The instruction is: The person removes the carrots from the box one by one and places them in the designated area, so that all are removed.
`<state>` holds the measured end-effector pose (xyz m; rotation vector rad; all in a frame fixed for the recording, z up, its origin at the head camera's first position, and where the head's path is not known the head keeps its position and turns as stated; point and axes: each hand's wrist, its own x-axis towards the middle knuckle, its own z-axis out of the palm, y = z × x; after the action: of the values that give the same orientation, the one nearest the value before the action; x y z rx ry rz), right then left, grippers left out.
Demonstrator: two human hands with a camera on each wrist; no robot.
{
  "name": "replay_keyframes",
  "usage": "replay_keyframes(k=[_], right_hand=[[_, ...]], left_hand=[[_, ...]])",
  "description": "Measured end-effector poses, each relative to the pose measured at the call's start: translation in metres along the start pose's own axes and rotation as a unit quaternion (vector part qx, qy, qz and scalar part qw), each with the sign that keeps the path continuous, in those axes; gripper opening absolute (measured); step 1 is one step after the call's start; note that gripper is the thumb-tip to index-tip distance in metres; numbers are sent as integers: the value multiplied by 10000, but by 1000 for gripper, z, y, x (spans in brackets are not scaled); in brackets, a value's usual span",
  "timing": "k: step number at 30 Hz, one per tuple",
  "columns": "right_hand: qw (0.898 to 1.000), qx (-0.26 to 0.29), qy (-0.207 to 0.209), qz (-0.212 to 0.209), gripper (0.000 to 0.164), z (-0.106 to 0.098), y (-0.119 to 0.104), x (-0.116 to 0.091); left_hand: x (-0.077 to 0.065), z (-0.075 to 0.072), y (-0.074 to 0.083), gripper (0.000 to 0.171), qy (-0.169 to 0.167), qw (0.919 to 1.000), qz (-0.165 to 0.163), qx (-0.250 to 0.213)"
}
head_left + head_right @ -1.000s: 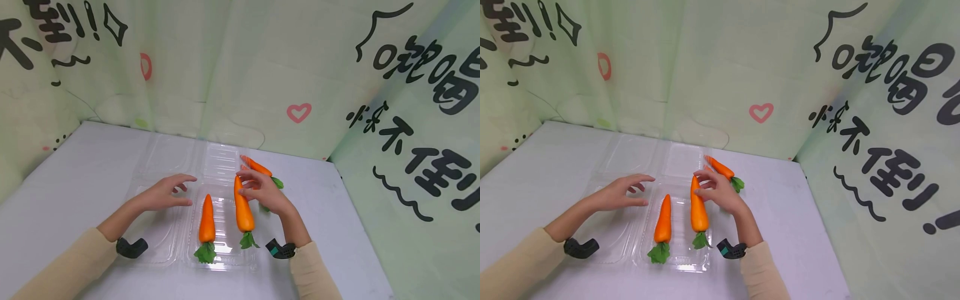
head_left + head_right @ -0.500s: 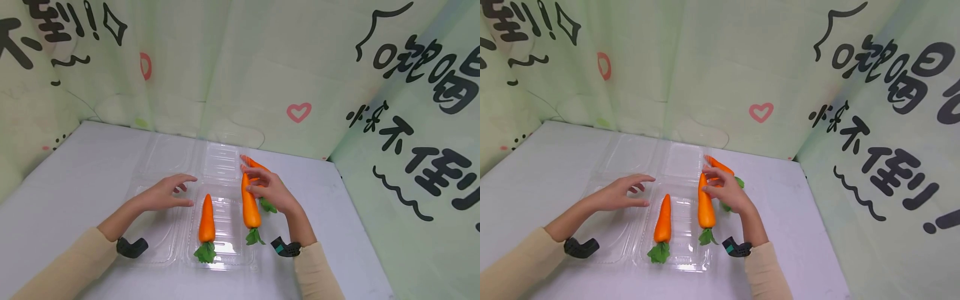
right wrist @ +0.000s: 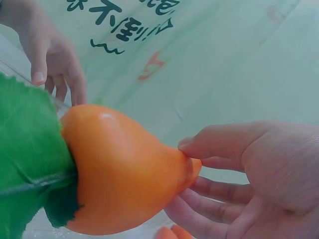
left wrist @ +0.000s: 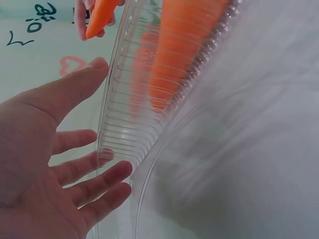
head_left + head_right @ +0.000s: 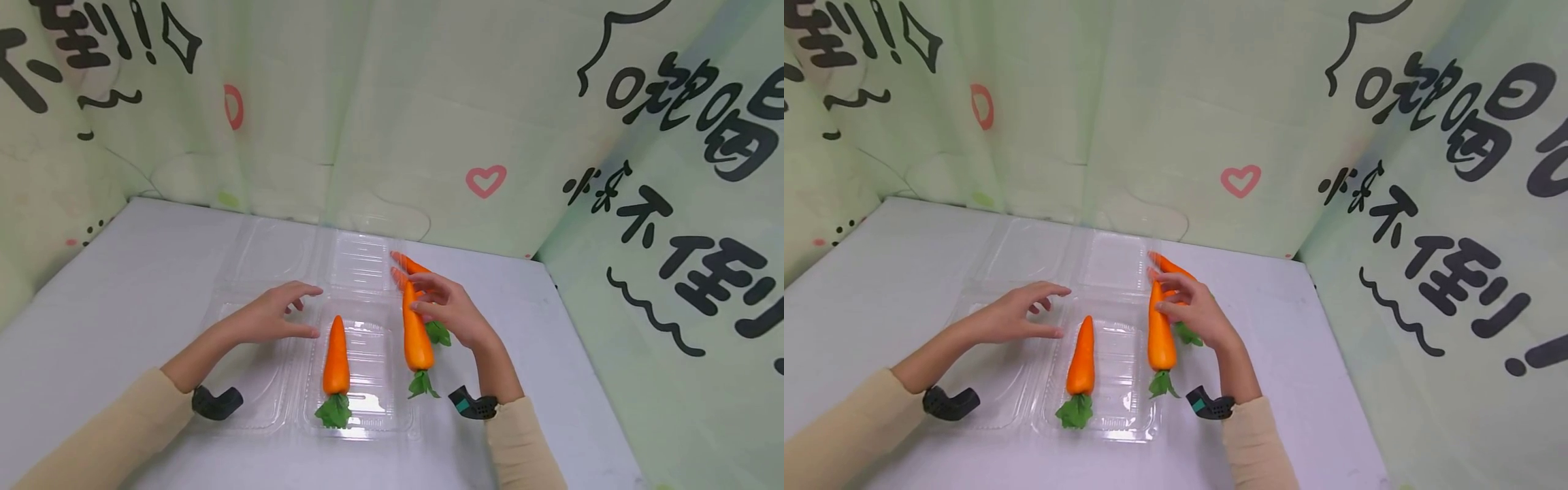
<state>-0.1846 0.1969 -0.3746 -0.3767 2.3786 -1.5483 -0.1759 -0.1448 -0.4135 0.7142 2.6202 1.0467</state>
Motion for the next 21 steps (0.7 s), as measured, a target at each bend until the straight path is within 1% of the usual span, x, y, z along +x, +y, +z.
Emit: replay_keyframes(k=[5, 12, 21], right_hand=[[10000, -16, 41, 13, 45, -3, 4, -1], [9997, -168, 161, -48, 46, -8, 11, -4], [9995, -215, 218, 58, 48, -12, 18, -7]], left_hand=[[2, 0, 3, 76, 32, 9999, -5, 119], [5, 1, 8, 78, 20, 9995, -149, 295], [7, 2, 7, 78, 4, 9993, -207, 299]])
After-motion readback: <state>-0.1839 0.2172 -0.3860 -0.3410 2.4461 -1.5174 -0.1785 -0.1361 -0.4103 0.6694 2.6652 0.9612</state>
